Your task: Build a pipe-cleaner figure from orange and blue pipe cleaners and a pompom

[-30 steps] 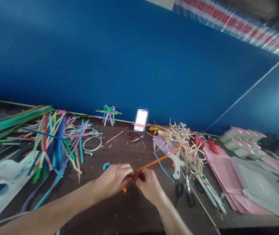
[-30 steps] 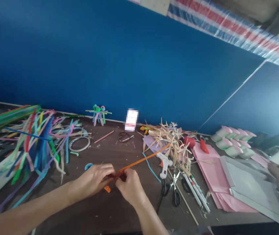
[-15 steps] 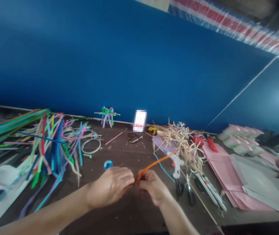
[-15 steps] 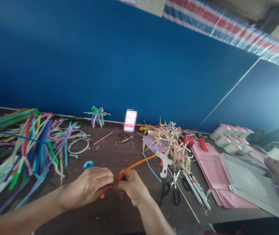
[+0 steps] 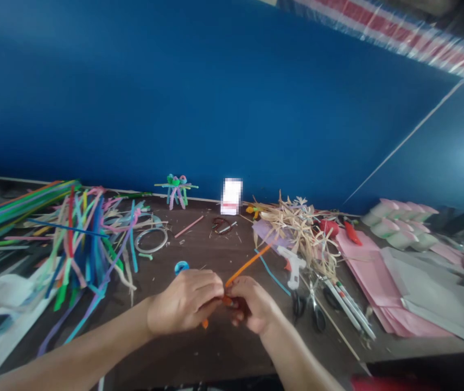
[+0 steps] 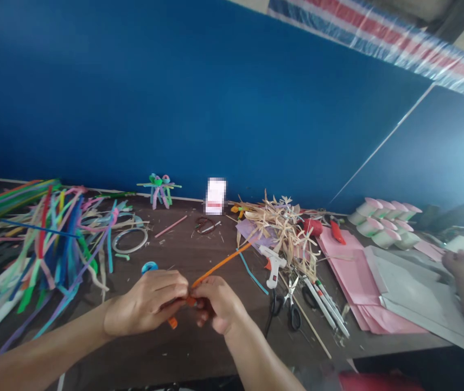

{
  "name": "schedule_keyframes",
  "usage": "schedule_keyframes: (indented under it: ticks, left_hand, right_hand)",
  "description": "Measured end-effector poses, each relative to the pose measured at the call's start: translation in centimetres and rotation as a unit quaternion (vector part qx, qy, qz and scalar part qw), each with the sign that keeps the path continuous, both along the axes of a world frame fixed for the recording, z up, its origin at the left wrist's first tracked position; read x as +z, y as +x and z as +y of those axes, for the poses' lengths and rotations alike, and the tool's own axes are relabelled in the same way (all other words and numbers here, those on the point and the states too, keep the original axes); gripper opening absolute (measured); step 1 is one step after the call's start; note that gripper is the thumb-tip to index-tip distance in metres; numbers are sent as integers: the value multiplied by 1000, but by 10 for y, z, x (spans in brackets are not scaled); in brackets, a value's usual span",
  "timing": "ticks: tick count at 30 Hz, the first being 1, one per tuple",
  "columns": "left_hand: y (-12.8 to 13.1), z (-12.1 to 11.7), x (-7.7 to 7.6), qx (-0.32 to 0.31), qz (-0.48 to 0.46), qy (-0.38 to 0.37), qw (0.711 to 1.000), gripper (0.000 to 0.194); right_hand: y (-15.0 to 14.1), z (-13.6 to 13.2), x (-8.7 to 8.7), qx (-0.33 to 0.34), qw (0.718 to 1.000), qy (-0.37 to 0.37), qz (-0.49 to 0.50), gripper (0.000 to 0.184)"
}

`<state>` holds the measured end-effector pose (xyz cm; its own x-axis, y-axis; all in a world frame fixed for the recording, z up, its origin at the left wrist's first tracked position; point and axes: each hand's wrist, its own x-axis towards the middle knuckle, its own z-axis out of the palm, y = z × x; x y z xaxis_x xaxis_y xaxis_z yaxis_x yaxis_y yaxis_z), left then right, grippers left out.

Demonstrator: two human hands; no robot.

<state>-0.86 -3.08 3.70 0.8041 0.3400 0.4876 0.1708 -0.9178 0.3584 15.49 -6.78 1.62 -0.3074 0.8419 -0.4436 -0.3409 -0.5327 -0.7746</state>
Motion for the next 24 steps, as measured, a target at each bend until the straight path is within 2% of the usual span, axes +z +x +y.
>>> schedule_keyframes:
  ticks: [3,9,13,15,17,19,21,24]
  left_hand:
    - [-1,0,-3,-2,-21,6,1000,12]
    - [-2,-1,-9,14,-78,12,997,10]
    - [-2,-4,-16,33,-121,31,992,12]
    - [0,-7,-19,54,-142,16,988,12]
    - [3,-9,-21,98,-151,-48,982,9]
    - [7,-10,-21,159,-144,-158,964,8]
    - [11,-7,-19,208,-130,-273,930,12]
    - [16,3,-19,229,-121,-400,879,17]
  right_hand:
    - [-5,0,1,-3,999,-31,44,5]
    - [-11,-1,6,-3,991,-54,120,9]
    - [-15,-2,5,4,984,-110,143,6]
    - [-17,-2,4,12,981,-131,144,6]
    - [-19,-2,3,-15,984,-121,131,9]
    - [-21,-3,1,-79,990,-70,91,13]
    - [-21,-3,-2,-145,989,8,15,17]
    - [-21,-3,-9,-177,968,117,-134,19]
